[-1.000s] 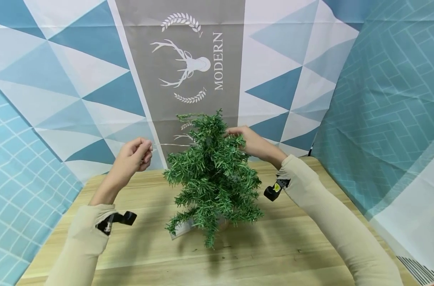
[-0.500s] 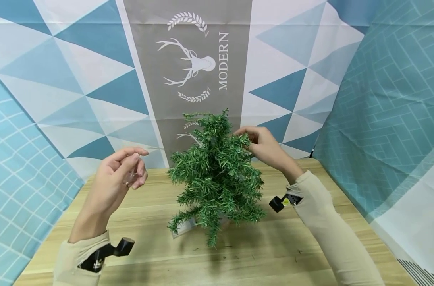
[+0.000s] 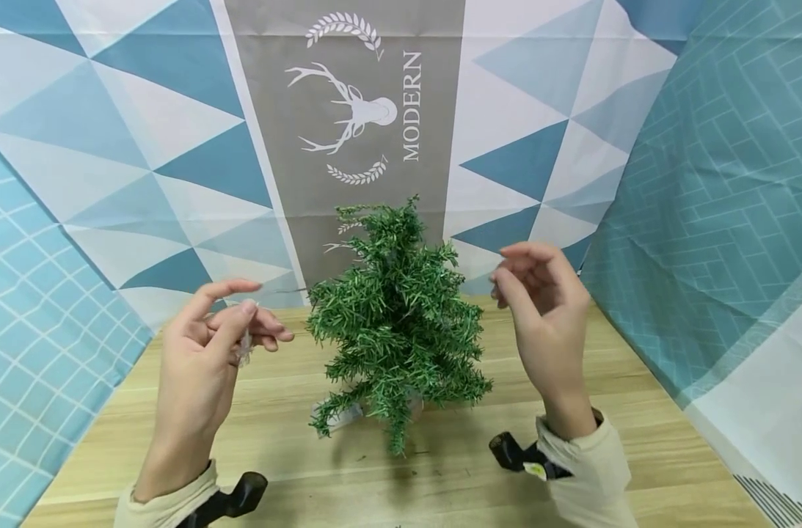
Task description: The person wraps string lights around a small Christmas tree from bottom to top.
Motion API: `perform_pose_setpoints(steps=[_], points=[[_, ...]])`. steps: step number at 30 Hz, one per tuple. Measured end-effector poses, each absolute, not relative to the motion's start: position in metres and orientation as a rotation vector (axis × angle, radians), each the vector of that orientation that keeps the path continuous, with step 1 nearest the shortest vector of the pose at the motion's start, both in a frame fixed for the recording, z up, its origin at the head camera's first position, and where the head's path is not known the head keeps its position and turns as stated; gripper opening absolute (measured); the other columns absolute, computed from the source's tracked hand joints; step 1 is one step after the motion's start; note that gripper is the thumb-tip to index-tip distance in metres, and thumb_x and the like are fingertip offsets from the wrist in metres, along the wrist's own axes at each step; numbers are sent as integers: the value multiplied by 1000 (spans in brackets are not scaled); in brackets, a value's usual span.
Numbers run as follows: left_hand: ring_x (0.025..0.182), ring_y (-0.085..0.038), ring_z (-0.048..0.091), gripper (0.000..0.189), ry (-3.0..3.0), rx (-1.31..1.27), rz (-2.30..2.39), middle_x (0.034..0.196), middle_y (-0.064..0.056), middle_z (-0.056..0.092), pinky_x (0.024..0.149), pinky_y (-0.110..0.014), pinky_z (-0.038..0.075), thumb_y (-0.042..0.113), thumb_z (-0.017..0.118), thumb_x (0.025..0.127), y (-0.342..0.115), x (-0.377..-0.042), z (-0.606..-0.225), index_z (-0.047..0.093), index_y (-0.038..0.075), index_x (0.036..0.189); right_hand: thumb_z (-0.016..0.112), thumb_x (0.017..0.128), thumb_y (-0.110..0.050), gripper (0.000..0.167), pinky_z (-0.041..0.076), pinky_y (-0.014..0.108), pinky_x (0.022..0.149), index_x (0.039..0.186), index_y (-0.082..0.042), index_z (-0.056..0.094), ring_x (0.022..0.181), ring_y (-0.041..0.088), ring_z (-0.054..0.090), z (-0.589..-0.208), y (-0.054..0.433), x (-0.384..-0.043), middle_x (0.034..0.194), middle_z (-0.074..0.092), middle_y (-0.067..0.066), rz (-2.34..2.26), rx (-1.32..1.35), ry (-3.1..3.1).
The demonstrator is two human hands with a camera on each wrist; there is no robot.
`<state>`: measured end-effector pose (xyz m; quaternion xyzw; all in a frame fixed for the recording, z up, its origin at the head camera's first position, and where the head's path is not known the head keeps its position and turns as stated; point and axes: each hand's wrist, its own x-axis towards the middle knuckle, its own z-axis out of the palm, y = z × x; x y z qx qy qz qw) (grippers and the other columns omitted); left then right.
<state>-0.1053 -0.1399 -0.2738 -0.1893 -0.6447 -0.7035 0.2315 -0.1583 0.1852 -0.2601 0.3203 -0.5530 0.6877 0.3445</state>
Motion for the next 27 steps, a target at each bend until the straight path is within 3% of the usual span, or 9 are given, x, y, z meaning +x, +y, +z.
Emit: perform_pose_setpoints(steps=[4,7,11,15,22,27], points=[[81,-32,72,20,-1863,-586,-1852,93,-16,74,70,-36,59,8,53,103,-128,-94,-269,64,-5,115,53,87,23,16,52,24,59,103,23,55,65,20,60,-265,172,-131,80,64,16,1766,935,-1430],[85,-30,72,20,-1944,-634,-1777,100,-10,75,71,-32,56,8,53,103,-121,-88,-266,67,-1,114,55,85,21,24,54,23,61,109,18,58,68,16,62,-270,156,-114,82,66,10,1624,1123,-1575],[88,-25,72,21,-1999,-678,-1696,103,-5,76,69,-27,52,6,51,104,-111,-84,-266,68,2,116,61,94,4,34,54,20,67,127,4,56,75,8,61,-276,131,-98,90,66,2,1340,1384,-1804],[93,-22,72,22,-2009,-736,-1658,104,-4,75,76,-27,56,2,51,103,-103,-79,-273,68,1,116,60,101,-15,38,49,14,72,136,-6,52,82,5,59,-281,112,-90,101,63,-3,1146,1459,-1936],[83,-13,72,25,-2027,-845,-1459,105,-2,75,62,-22,54,-2,51,101,-88,-78,-282,69,4,118,60,101,-24,35,48,13,80,132,-8,56,89,6,59,-286,107,-92,111,64,-3,1077,1415,-1943],[92,-13,73,23,-2023,-869,-1379,105,-3,75,76,-27,58,-1,56,100,-83,-80,-283,69,5,117,62,100,-24,29,47,13,77,124,-8,61,85,6,57,-288,108,-93,108,66,-3,1020,1348,-1896]])
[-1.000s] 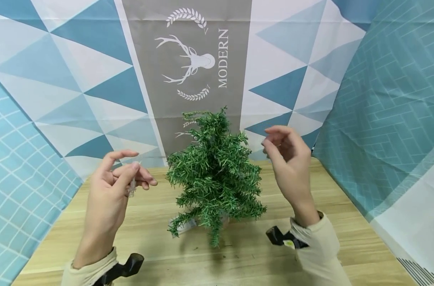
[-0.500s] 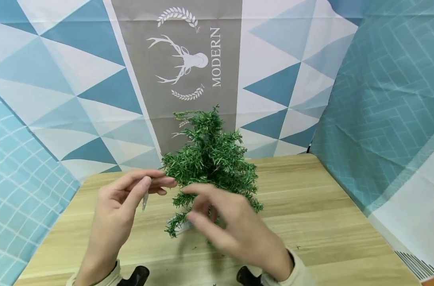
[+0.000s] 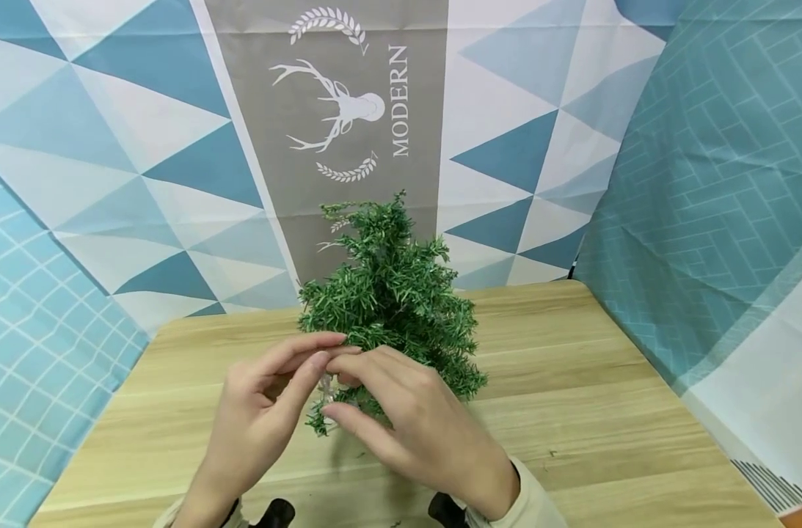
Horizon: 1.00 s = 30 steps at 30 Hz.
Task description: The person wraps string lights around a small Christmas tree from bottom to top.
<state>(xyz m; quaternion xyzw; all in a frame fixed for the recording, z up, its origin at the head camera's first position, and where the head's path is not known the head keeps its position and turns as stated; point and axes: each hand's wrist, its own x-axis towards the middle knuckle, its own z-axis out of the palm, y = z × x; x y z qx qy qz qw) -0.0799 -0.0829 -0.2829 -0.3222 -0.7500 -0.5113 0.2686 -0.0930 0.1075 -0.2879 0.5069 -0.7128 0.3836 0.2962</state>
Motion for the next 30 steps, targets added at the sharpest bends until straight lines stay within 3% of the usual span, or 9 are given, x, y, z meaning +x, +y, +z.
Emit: perform_pose_setpoints(steps=[6,23,30], points=[[91,-10,72,21,-1969,-915,-1340,105,-3,75,81,-25,57,-2,58,98,-77,-82,-283,68,3,116,63,99,-25,24,49,16,77,116,-7,65,84,6,59,-288,106,-92,102,67,-2,974,1291,-1832],[90,-16,73,21,-1861,-934,-1241,103,-8,74,78,-23,57,-4,62,94,-71,-83,-285,66,0,114,54,103,-11,16,52,21,74,103,1,65,79,13,63,-278,110,-92,92,68,6,997,1207,-1693],[79,-12,61,22,-1839,-872,-1075,89,-2,65,72,-19,51,-2,64,91,-71,-87,-285,65,2,113,55,102,-10,18,53,21,74,102,4,66,78,15,63,-274,114,-93,92,68,9,982,1178,-1646]])
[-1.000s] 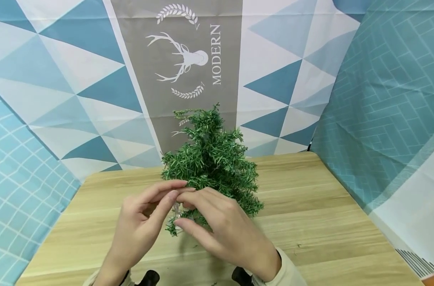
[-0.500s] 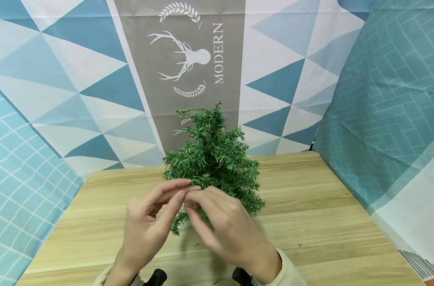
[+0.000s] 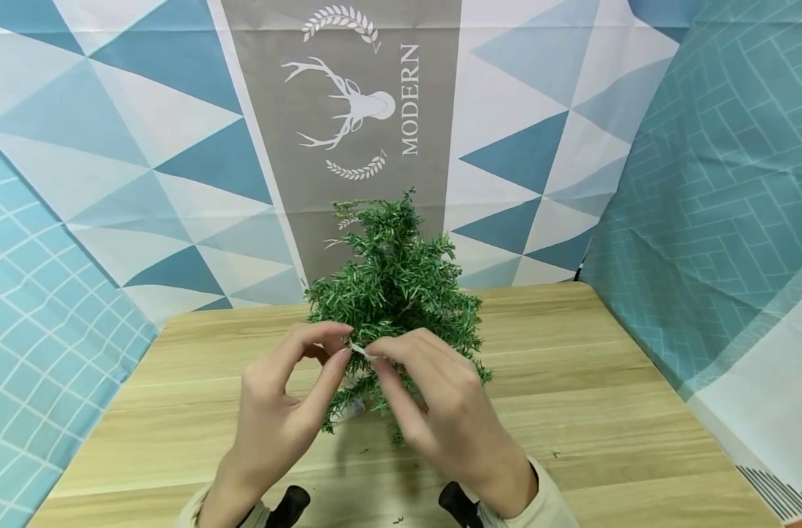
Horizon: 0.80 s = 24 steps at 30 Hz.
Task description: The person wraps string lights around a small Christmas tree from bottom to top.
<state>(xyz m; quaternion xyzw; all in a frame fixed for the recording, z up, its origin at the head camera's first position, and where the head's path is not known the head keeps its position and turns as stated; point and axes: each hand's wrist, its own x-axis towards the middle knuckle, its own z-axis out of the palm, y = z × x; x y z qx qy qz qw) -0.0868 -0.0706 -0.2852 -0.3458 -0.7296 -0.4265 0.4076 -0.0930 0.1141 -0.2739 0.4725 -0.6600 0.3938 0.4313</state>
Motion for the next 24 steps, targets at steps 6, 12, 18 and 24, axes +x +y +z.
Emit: perform_pose_setpoints(steps=[6,12,18,24], points=[[97,-22,59,26,-1849,-819,-926,106,-8,65,86,-28,49,0,65,89,-70,-93,-288,64,1,115,56,102,-12,21,53,22,76,103,6,66,79,17,63,-272,119,-95,93,69,11,969,1127,-1638],[102,-24,58,26,-1908,-771,-842,110,-10,66,92,-31,48,1,66,88,-71,-98,-293,63,-1,114,58,101,-11,22,54,19,79,100,9,66,78,19,67,-271,122,-104,91,70,14,978,1044,-1565],[97,-23,56,22,-1981,-707,-787,110,-8,67,86,-31,48,5,67,90,-72,-100,-296,65,1,112,62,97,-7,18,51,19,78,97,11,66,75,20,63,-269,127,-114,87,69,19,1014,917,-1458],[94,-22,55,15,-2028,-670,-715,107,-6,67,84,-32,46,8,66,91,-74,-98,-295,68,4,106,68,89,-2,10,49,21,80,92,7,71,78,28,63,-252,126,-126,86,68,19,992,808,-1441]])
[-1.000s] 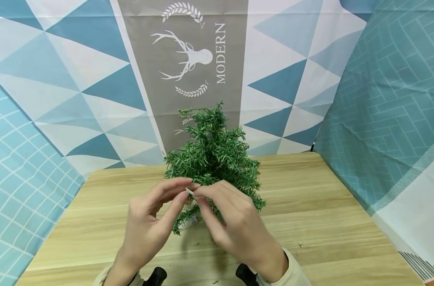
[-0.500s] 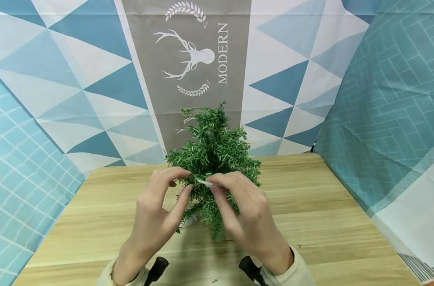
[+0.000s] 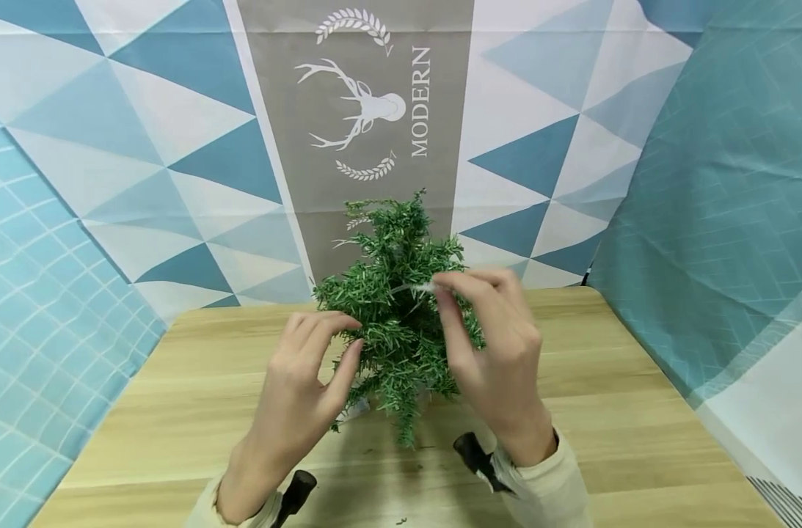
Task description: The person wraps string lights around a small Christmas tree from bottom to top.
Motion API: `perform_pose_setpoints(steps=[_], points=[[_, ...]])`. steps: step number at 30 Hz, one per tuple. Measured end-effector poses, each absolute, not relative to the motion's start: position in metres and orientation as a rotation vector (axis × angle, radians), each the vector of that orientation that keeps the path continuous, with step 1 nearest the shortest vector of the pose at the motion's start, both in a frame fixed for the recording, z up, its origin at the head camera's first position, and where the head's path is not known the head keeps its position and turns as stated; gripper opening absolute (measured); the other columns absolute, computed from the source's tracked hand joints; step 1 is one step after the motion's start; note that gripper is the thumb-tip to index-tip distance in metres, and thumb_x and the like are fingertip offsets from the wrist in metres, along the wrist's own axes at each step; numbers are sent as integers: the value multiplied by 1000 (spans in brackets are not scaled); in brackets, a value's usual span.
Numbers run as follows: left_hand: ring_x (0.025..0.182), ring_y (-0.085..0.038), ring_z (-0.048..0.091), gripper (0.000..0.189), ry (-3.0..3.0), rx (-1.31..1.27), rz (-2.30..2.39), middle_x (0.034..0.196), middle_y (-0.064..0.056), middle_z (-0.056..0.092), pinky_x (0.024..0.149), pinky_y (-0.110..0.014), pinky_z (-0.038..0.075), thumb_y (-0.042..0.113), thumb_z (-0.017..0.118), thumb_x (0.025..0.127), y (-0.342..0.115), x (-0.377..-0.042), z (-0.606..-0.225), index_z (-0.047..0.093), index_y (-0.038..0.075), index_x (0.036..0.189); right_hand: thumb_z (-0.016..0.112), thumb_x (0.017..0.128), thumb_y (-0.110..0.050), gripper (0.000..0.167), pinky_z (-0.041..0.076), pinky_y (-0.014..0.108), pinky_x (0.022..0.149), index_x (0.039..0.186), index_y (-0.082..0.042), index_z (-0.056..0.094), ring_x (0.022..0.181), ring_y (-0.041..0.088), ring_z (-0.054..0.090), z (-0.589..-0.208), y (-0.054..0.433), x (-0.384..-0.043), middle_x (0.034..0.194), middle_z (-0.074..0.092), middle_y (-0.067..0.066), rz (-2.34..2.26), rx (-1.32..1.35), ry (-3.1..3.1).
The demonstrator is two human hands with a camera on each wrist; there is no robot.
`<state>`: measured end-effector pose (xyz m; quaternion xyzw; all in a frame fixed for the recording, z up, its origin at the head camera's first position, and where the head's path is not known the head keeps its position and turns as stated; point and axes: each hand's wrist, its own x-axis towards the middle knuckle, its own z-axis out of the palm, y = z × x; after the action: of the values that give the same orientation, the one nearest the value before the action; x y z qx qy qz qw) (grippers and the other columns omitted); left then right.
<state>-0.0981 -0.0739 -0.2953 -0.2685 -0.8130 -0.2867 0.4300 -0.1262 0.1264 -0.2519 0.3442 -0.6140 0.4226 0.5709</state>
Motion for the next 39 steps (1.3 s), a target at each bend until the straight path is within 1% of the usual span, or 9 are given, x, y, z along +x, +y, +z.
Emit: perform_pose_setpoints(steps=[3,7,9,16,22,26,31,33,39], points=[[93,-22,54,12,-2017,-667,-706,104,-6,67,82,-33,46,7,67,91,-73,-99,-296,68,4,103,71,88,-2,7,50,22,81,92,2,74,81,26,66,-236,133,-135,88,72,14,987,803,-1558],[91,-22,54,9,-2010,-648,-703,103,-7,67,81,-32,46,7,67,91,-74,-99,-298,69,5,100,72,89,-3,9,52,19,79,97,-4,75,78,12,69,-218,143,-152,90,75,3,1029,821,-1811],[91,-22,54,9,-2012,-646,-709,104,-7,67,80,-32,46,7,67,91,-74,-98,-298,69,5,99,71,91,-4,10,53,18,75,100,-6,75,76,10,70,-211,147,-161,90,75,2,1082,817,-1941],[93,-22,55,10,-2016,-667,-739,106,-7,67,83,-33,46,10,64,93,-72,-100,-297,69,5,100,70,94,-12,14,55,26,71,106,-6,70,77,18,71,-205,168,-199,90,75,9,1526,796,-2276],[96,-22,55,10,-2029,-675,-751,107,-6,66,85,-33,45,12,64,94,-74,-98,-294,69,6,101,67,93,-1,23,56,32,73,116,-2,64,78,24,67,-214,168,-225,91,72,14,2013,1022,-1996],[97,-21,55,10,-2030,-682,-765,108,-6,66,85,-34,45,12,63,95,-74,-96,-294,69,6,101,67,91,5,23,56,31,74,115,4,63,80,25,66,-220,161,-223,95,71,16,1931,1103,-1723],[98,-20,55,11,-2030,-692,-761,108,-5,66,85,-34,46,12,63,94,-73,-96,-295,69,6,101,66,86,15,19,55,29,73,105,17,61,82,25,68,-216,153,-209,94,71,20,1722,1161,-1488],[98,-20,55,11,-2031,-697,-757,108,-5,66,85,-34,46,12,64,94,-73,-96,-295,69,6,101,66,84,19,16,55,31,77,100,19,61,85,26,68,-209,148,-200,93,70,22,1606,1185,-1461],[99,-21,56,11,-2034,-701,-745,108,-5,66,82,-35,45,12,64,94,-75,-96,-297,69,6,101,68,84,18,15,52,36,93,97,11,69,99,23,68,-188,131,-186,98,72,17,1244,1113,-1597]])
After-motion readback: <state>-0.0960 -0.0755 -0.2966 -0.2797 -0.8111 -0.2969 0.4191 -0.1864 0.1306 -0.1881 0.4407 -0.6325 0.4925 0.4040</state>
